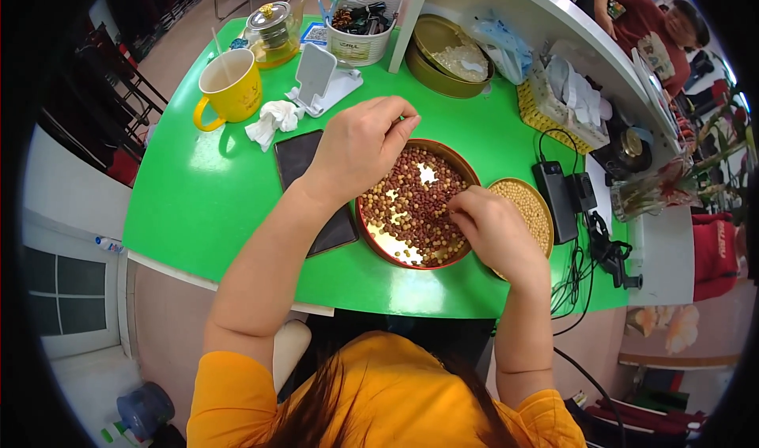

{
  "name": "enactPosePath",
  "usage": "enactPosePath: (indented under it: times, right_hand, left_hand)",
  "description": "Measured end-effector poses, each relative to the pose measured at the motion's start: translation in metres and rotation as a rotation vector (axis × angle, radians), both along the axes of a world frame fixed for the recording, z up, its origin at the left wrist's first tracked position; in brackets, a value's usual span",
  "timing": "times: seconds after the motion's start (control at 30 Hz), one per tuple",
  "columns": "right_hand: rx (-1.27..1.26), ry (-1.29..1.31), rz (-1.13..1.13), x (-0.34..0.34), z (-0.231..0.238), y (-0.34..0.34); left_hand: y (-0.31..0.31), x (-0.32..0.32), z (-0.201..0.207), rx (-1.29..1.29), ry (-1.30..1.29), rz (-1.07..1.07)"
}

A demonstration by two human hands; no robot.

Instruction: The person sorts through a mixture of beans by hand, picking individual light-colored beans from a red tin and placing them into a separate gold tray containing yellow soybeans.

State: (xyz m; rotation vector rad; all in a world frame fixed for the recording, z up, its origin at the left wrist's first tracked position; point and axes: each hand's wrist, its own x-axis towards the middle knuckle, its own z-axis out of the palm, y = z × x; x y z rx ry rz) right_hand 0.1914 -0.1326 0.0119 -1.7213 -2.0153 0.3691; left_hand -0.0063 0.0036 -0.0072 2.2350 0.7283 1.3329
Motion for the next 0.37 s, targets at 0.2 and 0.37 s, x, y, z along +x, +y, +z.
enactPosePath:
  times: [0.2, 0.37]
  right_hand:
    - [-0.134, -0.311, 0.055, -0.009, 0.001, 0.004]
    - [-0.162, -0.331, 0.036, -0.015, -0.005, 0.013]
  left_hand:
    - [-0.004, 0.002, 0.001, 0.005, -0.015, 0.004]
    - [-0.002, -0.001, 0.002, 0.009, -0.001, 0.005]
